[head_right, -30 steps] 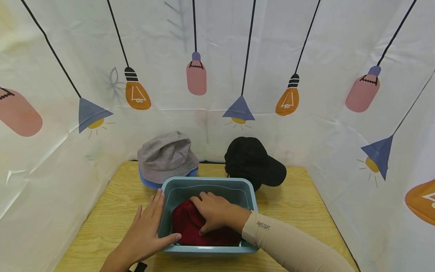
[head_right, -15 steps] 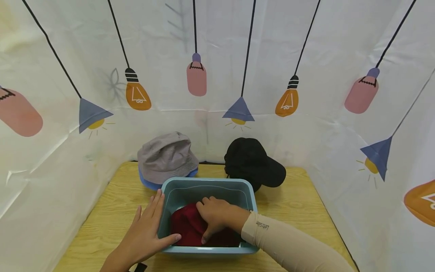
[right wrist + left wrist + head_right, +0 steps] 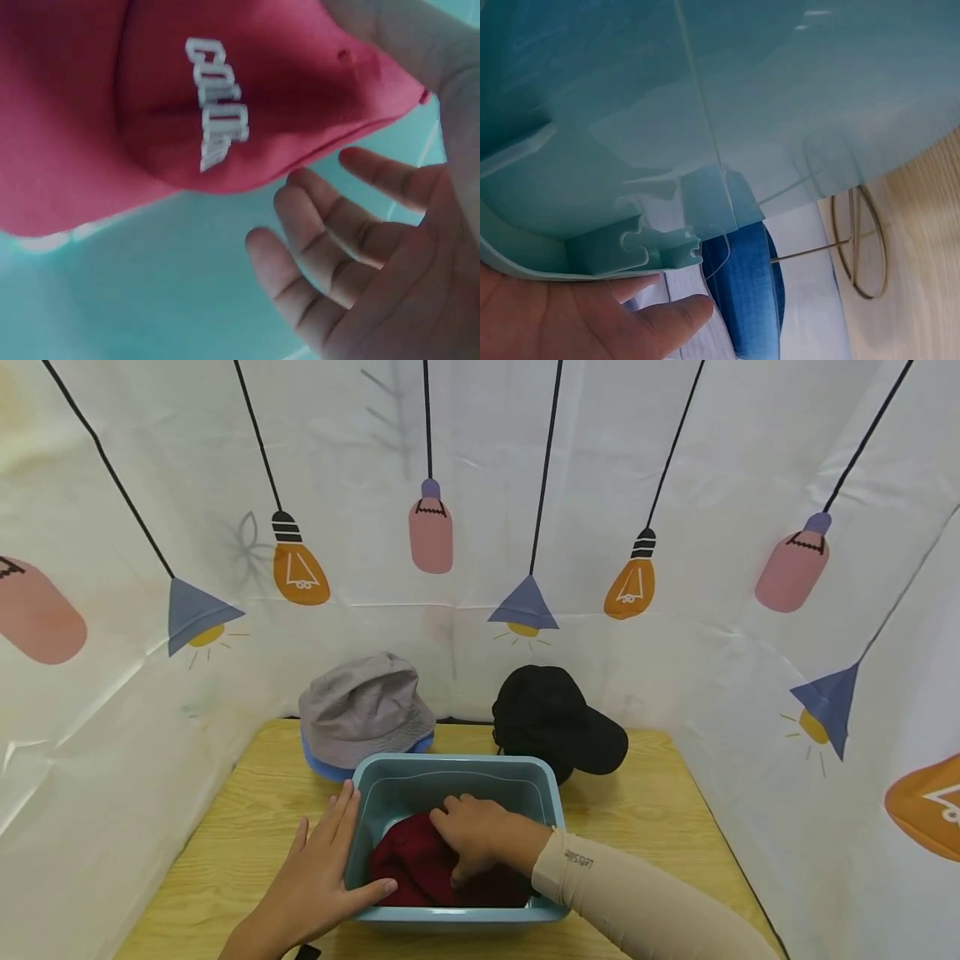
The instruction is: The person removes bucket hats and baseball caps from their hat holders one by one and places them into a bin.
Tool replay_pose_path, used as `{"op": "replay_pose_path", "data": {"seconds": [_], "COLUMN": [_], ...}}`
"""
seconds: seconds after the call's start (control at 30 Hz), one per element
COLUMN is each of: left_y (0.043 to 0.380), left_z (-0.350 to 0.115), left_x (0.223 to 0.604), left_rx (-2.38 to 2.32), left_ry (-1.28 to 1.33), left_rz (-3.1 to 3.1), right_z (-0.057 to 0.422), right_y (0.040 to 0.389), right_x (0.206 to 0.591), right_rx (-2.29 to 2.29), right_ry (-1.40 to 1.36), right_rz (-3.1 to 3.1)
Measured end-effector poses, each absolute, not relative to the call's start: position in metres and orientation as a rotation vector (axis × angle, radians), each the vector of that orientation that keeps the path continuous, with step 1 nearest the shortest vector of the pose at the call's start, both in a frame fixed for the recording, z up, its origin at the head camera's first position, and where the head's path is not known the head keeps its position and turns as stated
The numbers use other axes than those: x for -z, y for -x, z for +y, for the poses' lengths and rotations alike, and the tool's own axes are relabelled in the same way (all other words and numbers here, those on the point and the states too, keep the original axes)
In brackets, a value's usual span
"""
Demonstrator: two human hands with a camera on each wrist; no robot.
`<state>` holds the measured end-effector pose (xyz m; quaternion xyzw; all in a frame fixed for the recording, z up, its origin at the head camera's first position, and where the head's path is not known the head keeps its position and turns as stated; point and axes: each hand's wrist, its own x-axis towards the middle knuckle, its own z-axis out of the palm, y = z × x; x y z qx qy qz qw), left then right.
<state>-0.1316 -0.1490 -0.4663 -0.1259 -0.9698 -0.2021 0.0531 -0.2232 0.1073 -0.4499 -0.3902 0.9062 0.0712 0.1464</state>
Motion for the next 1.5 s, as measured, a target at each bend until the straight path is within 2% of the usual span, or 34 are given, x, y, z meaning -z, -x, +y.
{"op": "replay_pose_path", "data": {"seconds": [1.03,1.5], "left_y": [0.131,0.132], "left_z": [-0.148,-0.149], "left_x": [0.467,0.468], "left_rx": [0.594,0.654], "left_ry": [0.381,0.414], "left_rz": [-2.938,-2.909], "right_z": [0.138,0.149], "right_y": [0.229,0.239], "right_x": [0.383,0.361], "right_rx": [0.177,0.289], "right_ry": [1.215,1.155], "right_rz": [2.838,2.985]}}
